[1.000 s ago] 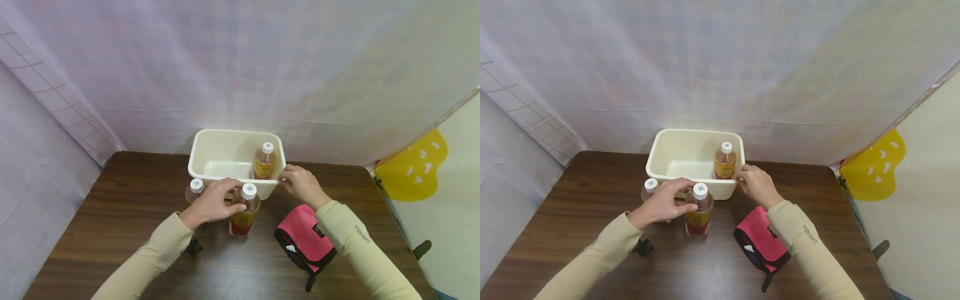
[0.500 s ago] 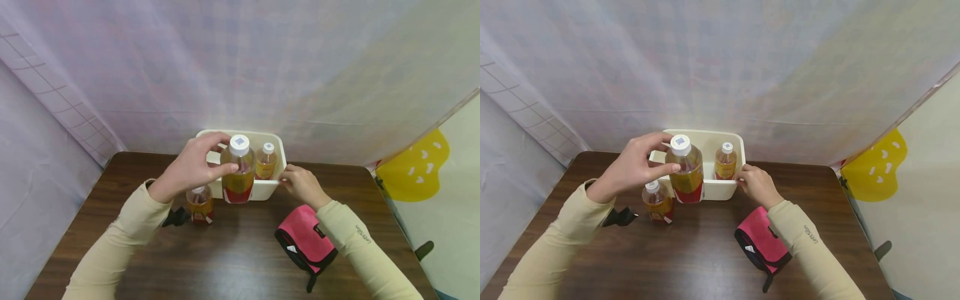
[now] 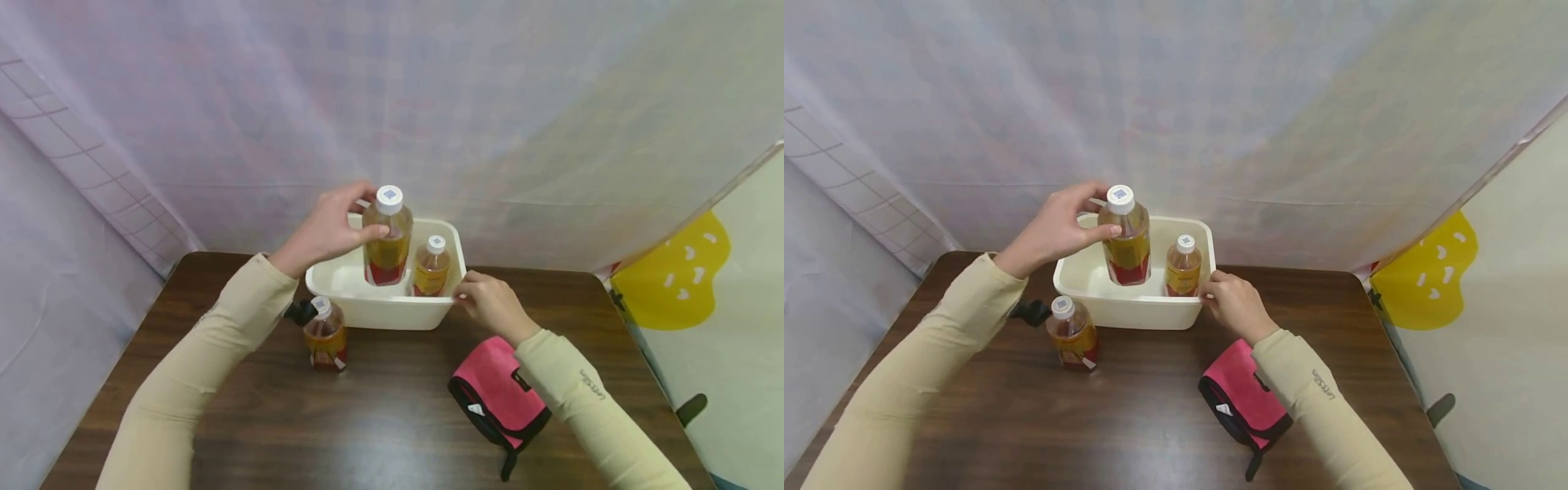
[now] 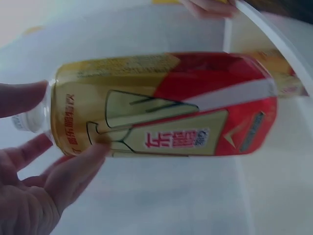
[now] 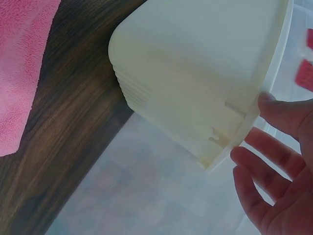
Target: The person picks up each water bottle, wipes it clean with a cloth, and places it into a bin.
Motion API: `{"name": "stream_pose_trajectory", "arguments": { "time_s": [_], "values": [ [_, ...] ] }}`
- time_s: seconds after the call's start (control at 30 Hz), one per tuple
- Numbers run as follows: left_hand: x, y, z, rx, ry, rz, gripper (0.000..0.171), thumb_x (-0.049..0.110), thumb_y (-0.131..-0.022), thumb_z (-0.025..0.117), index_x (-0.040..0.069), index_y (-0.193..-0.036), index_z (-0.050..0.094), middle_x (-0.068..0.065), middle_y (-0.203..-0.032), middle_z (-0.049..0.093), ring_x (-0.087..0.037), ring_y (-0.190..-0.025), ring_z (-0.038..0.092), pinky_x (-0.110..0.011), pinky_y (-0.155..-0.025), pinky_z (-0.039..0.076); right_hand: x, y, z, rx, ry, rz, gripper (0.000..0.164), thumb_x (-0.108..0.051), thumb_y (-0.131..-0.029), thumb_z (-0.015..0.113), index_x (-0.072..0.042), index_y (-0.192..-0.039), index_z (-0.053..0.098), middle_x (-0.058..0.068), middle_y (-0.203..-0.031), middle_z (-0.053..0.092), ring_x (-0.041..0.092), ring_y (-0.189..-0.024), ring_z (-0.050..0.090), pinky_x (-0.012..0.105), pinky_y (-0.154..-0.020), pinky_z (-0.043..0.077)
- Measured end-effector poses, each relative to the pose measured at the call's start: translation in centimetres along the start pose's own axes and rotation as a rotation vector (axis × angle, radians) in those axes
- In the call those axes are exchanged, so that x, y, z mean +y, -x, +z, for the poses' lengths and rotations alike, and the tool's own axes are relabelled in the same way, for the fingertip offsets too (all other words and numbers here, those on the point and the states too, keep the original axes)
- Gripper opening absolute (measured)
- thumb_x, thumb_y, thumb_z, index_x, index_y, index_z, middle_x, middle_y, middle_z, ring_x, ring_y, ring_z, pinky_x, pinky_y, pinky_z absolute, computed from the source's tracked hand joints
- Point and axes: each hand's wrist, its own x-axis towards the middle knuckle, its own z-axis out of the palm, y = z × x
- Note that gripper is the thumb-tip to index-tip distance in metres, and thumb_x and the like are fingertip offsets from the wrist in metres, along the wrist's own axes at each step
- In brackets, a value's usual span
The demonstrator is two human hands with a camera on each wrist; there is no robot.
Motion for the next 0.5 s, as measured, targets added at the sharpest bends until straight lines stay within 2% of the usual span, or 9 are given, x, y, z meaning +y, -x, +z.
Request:
{"name": "stream_pose_trajectory", "arguments": {
  "time_s": [0.23,0.37,0.5],
  "values": [
    [-3.6,-1.5,1.2,-0.066,0.063,-0.112,0.043,0.018,-0.079,0.069,0.004,-0.116,0.052,-0.011,-0.115,0.056,-0.029,-0.102,0.055,-0.040,-0.089,0.045,-0.2,0.0,0.1,0.004,-0.001,-0.005,0.009,-0.005,-0.071,0.074,-0.005,-0.079,0.070,0.005,-0.079,0.063,0.021,-0.069,0.060,0.038,-0.063,0.051],
    [-4.7,-2.2,1.7,-0.116,0.064,-0.129,0.044,0.017,-0.078,0.069,0.003,-0.116,0.051,-0.013,-0.116,0.055,-0.031,-0.104,0.053,-0.041,-0.091,0.043,-0.3,0.0,0.1,0.007,0.003,-0.004,0.009,-0.005,-0.071,0.074,-0.005,-0.078,0.070,0.005,-0.079,0.063,0.021,-0.069,0.060,0.038,-0.063,0.051],
    [-5.5,-2.9,2.0,-0.151,0.041,-0.121,0.041,0.016,-0.076,0.070,0.001,-0.109,0.051,-0.015,-0.114,0.054,-0.032,-0.104,0.054,-0.042,-0.090,0.044,-0.3,0.1,0.0,0.008,0.008,-0.002,0.009,-0.005,-0.071,0.074,-0.006,-0.078,0.070,0.005,-0.079,0.063,0.021,-0.069,0.060,0.037,-0.063,0.051]
  ]
}}
